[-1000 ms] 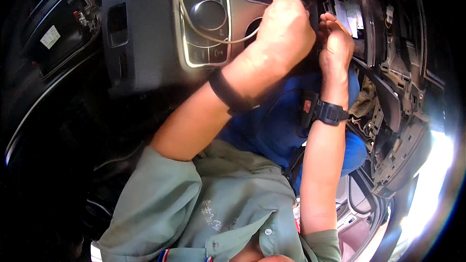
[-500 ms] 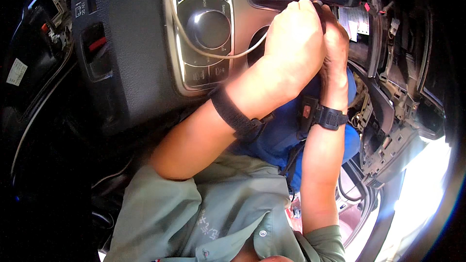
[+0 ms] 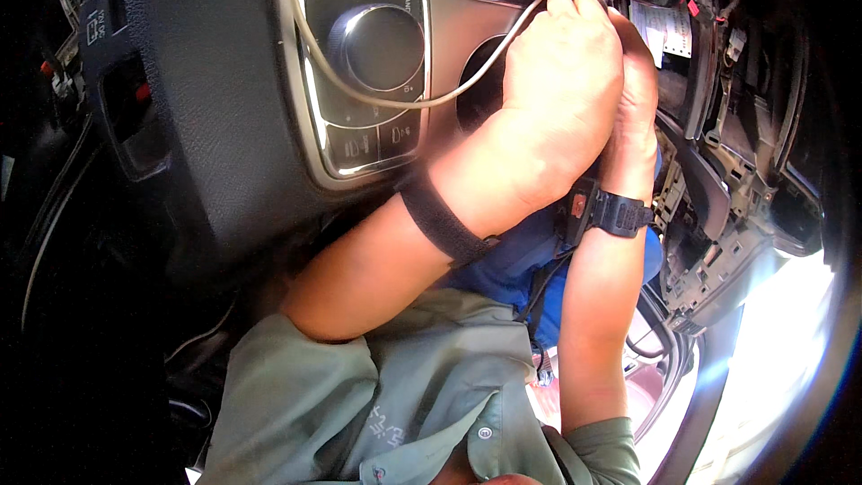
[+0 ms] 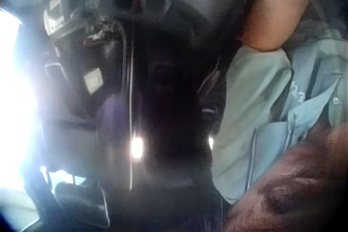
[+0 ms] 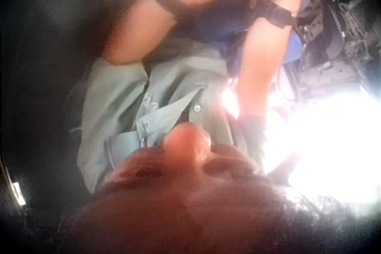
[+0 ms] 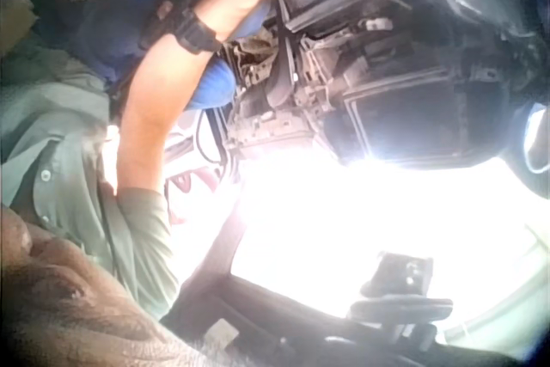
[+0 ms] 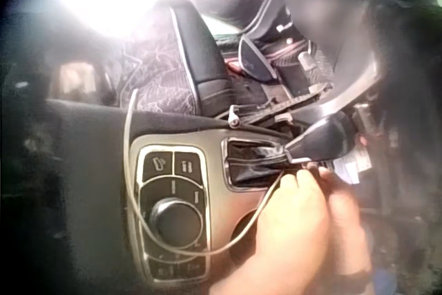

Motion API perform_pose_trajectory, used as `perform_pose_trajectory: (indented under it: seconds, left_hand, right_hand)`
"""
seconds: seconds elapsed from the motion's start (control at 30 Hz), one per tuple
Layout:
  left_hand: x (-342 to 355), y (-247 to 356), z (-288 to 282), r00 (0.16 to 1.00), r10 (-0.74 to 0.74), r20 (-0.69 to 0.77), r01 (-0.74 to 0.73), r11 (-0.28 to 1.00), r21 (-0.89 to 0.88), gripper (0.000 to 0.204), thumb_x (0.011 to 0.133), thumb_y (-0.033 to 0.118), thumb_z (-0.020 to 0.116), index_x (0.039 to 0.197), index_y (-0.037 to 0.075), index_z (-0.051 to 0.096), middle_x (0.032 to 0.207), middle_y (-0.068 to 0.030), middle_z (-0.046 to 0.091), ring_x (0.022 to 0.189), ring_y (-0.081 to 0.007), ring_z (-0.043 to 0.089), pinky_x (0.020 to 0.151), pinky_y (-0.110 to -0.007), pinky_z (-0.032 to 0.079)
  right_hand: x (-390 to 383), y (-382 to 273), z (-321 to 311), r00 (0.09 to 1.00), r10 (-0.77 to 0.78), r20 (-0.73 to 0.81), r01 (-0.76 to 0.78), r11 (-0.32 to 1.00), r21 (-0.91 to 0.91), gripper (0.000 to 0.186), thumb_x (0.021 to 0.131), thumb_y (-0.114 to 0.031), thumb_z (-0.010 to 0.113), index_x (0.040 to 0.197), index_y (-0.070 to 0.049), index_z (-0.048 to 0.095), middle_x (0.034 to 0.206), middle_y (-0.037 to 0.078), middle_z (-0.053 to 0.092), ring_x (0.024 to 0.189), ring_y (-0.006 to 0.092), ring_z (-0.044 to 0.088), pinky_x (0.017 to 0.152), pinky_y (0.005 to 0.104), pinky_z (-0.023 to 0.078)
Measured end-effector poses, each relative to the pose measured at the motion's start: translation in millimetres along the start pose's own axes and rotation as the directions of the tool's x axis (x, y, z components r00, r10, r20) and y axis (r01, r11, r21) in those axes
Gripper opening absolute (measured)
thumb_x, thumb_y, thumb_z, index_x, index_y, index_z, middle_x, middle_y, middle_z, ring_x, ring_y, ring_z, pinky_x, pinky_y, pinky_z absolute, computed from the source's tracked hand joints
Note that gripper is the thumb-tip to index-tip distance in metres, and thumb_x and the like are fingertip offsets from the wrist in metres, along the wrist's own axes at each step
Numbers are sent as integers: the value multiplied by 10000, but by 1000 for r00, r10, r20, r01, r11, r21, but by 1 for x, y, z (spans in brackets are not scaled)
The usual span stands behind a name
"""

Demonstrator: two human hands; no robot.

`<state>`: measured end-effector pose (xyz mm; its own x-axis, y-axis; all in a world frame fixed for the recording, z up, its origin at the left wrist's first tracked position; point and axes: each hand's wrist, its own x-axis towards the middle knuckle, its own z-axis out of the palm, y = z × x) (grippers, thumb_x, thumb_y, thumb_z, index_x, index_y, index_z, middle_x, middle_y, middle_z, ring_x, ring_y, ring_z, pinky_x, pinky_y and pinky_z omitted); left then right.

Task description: The person installs a car stereo unit into the dashboard. They connect wiring harnesses to the back of the stereo, secure the unit into the dashboard cavity using a screwdriver, and then snap the dashboard trim panel back into place.

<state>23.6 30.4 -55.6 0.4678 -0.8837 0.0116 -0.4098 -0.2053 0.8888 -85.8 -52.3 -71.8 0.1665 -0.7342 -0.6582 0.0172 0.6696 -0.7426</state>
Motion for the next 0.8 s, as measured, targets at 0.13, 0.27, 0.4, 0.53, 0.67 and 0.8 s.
perform_pose_trajectory:
  seconds: [0.13, 0.27, 0.4, 0.53, 0.67, 0.8]
  left_hand:
    - [3, 1, 0, 1000, 11, -8, -11, 1000, 17, 132, 796, 15, 560, 914, -44, 555, 873, -217, 615, 814, -358, 641, 724, -419, 543]
    - [8, 1, 4, 999, 25, -25, -23, 998, 63, 112, 806, 22, 555, 899, -39, 569, 863, -204, 627, 814, -352, 649, 727, -410, 547]
    - [11, 0, 6, 1000, 11, -23, -10, 999, 46, 119, 797, 17, 560, 902, -37, 571, 839, -202, 633, 790, -356, 656, 721, -414, 549]
    - [12, -3, 11, 1000, -1, -20, 2, 999, 53, 137, 775, 11, 579, 903, -37, 571, 824, -199, 633, 776, -358, 656, 717, -416, 549]
    - [11, -5, 14, 999, 15, -32, -13, 997, 71, 171, 747, 1, 594, 914, -34, 575, 827, -195, 636, 784, -362, 654, 730, -416, 546]
    - [10, -3, 13, 999, 47, -9, -45, 992, 115, 167, 763, 2, 572, 928, -22, 580, 863, -197, 638, 825, -356, 653, 753, -411, 542]
  right_hand:
    - [-13, 3, 10, 984, -171, 53, 171, 985, 6, 235, 931, -206, 602, 1046, -15, 675, 960, 74, 707, 859, 164, 657, 809, 287, 510]
    - [-9, 2, 8, 962, -204, 182, 202, 979, 29, 264, 927, -228, 617, 1066, -10, 669, 988, 73, 705, 883, 166, 656, 837, 294, 512]
    - [-3, -2, 3, 941, -168, 294, 127, 980, 154, 269, 920, -232, 627, 1062, -8, 669, 980, 73, 706, 867, 169, 659, 835, 299, 516]
    - [3, 7, -1, 956, -193, 219, 166, 976, 139, 258, 912, -241, 635, 1030, -17, 684, 934, 70, 709, 820, 166, 661, 791, 291, 519]
    - [12, 11, -5, 986, -164, 33, 165, 986, -10, 236, 906, -243, 631, 987, -33, 700, 877, 58, 708, 751, 157, 656, 703, 279, 510]
    - [12, 10, -2, 993, -116, 10, 115, 991, 64, 220, 895, -230, 631, 975, -36, 696, 870, 52, 700, 741, 151, 645, 692, 281, 505]
